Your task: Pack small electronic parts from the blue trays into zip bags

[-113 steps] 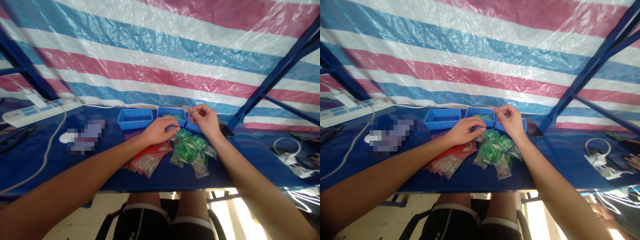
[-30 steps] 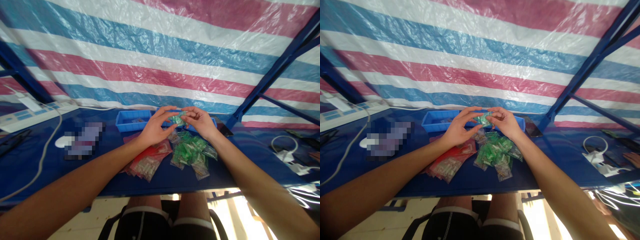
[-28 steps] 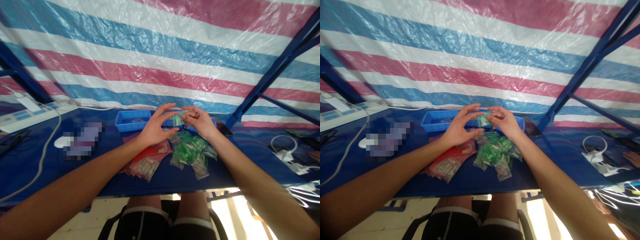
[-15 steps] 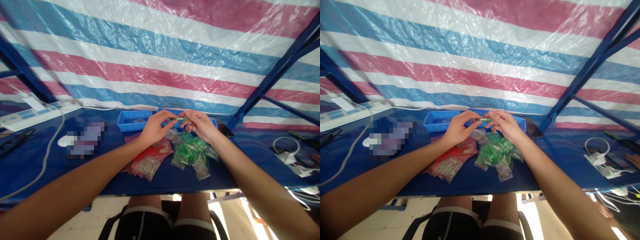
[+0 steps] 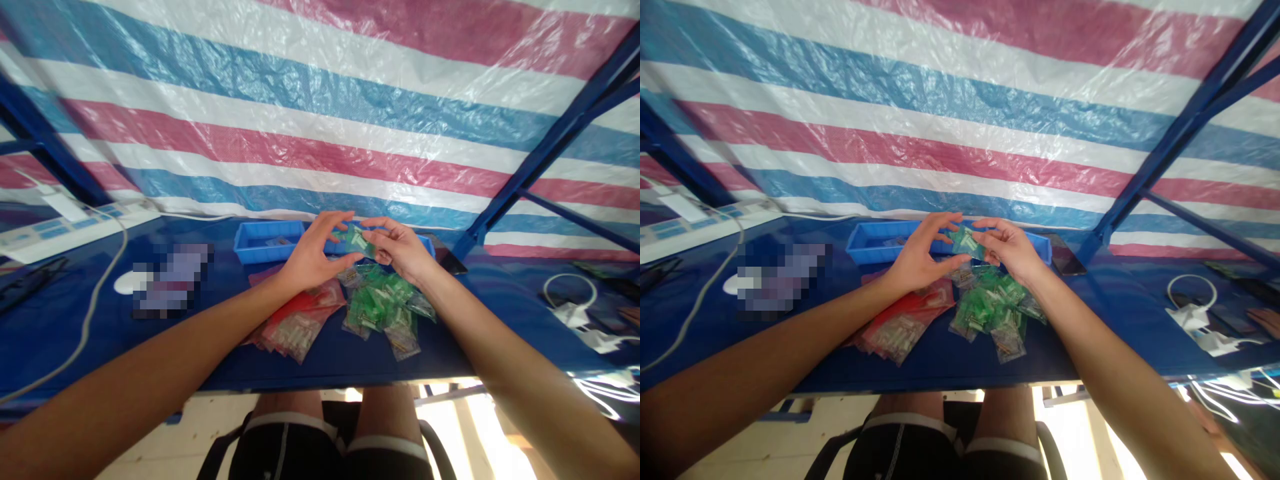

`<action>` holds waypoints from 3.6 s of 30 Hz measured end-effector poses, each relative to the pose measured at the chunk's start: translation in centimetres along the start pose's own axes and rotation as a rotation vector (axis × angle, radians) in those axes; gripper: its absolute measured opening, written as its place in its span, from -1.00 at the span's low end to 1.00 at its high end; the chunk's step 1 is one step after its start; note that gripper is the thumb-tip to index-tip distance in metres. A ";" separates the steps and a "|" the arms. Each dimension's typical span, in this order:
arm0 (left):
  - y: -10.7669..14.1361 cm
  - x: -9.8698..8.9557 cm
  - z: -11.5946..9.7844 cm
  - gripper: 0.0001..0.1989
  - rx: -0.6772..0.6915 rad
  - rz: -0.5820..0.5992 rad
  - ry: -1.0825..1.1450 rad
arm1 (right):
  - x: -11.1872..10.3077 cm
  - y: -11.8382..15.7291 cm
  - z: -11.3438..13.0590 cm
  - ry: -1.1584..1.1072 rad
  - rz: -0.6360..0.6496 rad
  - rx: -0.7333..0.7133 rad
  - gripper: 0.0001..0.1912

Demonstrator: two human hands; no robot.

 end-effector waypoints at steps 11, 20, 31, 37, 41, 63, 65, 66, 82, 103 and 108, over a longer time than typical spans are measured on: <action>0.1 -0.2 0.3 -0.78 0.014 -0.004 -0.110 | 0.2 0.1 -0.6 -0.074 -0.030 0.179 -0.42; 0.3 0.4 0.6 -0.47 -0.121 0.066 -0.019 | -0.4 0.1 -0.2 0.135 0.009 0.008 -0.52; 0.0 -0.3 -0.1 -0.72 0.097 0.046 -0.096 | 0.5 0.6 -0.9 -0.082 0.056 0.285 -0.54; -0.1 -0.7 -0.1 -0.84 0.013 -0.012 -0.109 | 0.9 0.6 -0.2 0.048 0.021 0.155 -0.47; 0.1 -0.2 0.7 -0.71 -0.114 0.008 -0.149 | 0.5 0.3 0.6 0.103 -0.023 -0.016 -0.43; 0.0 -0.3 0.0 -0.77 0.081 0.031 -0.108 | 0.6 0.6 -0.5 -0.041 0.033 0.196 -0.51; 0.0 -0.3 0.3 -0.74 0.013 0.003 -0.125 | 0.6 0.4 -0.3 -0.001 0.024 0.102 -0.50; 0.0 -0.3 0.5 -0.71 -0.029 -0.008 -0.136 | 0.5 0.4 -0.1 0.022 0.018 0.056 -0.49; 0.1 0.4 0.1 -0.29 -0.028 0.103 -0.022 | -0.2 0.2 -0.1 -0.051 -0.047 0.098 -0.49; 0.1 0.3 1.0 -0.60 -0.173 0.145 -0.069 | 0.0 0.2 -0.7 0.099 0.057 0.071 -0.49; 0.2 0.5 1.0 -0.46 -0.163 0.093 -0.019 | -0.2 0.1 -1.0 0.051 0.009 0.110 -0.49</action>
Point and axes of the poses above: each hand's wrist, its own y-axis away from the middle knuckle, its own x-axis out of the palm, z = x × y, the point moved 4 cm from there along -y, towards the middle knuckle, and after that the axes turned 11 degrees about -y, right-handed, at the moved point
